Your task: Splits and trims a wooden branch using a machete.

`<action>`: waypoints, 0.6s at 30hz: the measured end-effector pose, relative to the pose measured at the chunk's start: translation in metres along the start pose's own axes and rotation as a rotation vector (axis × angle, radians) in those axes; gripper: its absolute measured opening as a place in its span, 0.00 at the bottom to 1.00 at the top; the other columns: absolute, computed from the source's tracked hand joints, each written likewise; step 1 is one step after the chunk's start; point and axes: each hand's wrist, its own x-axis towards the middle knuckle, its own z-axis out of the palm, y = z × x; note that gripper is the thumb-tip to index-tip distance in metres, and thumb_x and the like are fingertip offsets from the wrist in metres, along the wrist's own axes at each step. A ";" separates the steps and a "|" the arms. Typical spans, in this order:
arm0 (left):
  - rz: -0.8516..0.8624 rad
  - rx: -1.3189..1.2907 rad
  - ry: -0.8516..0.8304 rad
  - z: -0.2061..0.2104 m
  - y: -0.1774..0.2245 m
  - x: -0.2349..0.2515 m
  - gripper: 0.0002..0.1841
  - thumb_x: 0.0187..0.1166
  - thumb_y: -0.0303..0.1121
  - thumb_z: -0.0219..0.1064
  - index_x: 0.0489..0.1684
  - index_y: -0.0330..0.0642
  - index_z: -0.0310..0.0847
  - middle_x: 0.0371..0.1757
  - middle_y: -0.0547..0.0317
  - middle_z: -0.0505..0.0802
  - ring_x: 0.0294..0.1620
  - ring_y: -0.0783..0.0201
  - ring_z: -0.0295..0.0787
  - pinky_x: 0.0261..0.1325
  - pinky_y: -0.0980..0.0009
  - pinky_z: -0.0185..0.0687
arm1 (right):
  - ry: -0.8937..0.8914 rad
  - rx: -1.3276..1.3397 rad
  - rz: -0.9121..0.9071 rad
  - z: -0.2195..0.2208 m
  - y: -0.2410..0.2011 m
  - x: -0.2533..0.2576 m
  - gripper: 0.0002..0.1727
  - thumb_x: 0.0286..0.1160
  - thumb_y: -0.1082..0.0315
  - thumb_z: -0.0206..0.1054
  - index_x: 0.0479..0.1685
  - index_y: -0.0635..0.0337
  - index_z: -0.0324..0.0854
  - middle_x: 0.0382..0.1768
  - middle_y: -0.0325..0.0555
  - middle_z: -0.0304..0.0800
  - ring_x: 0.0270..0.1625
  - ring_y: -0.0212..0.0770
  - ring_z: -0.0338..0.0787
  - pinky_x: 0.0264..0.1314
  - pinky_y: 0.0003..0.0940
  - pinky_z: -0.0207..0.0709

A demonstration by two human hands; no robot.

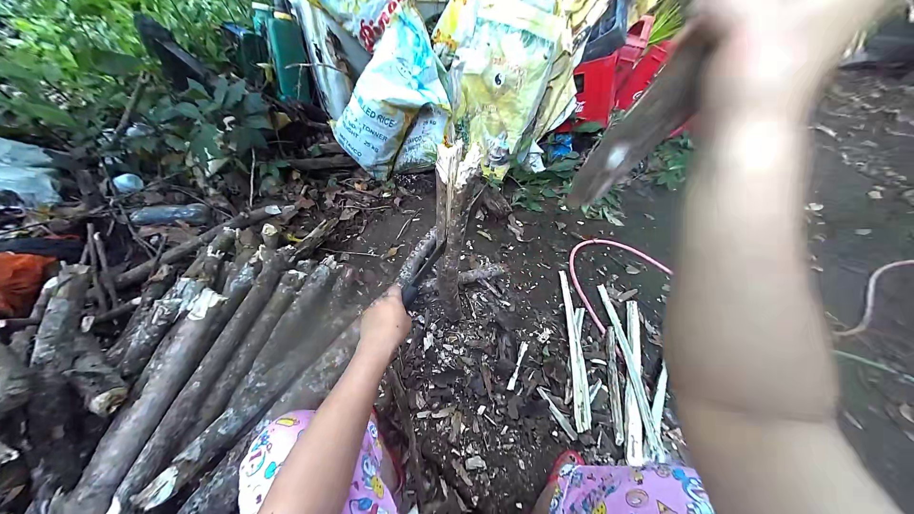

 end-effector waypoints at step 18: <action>0.005 0.049 -0.020 0.003 -0.002 -0.002 0.33 0.79 0.32 0.65 0.87 0.43 0.63 0.70 0.36 0.87 0.73 0.37 0.85 0.70 0.38 0.80 | -0.321 -0.087 0.353 -0.003 0.025 -0.030 0.43 0.52 0.71 0.79 0.77 0.62 0.66 0.49 0.50 0.87 0.37 0.41 0.90 0.40 0.43 0.89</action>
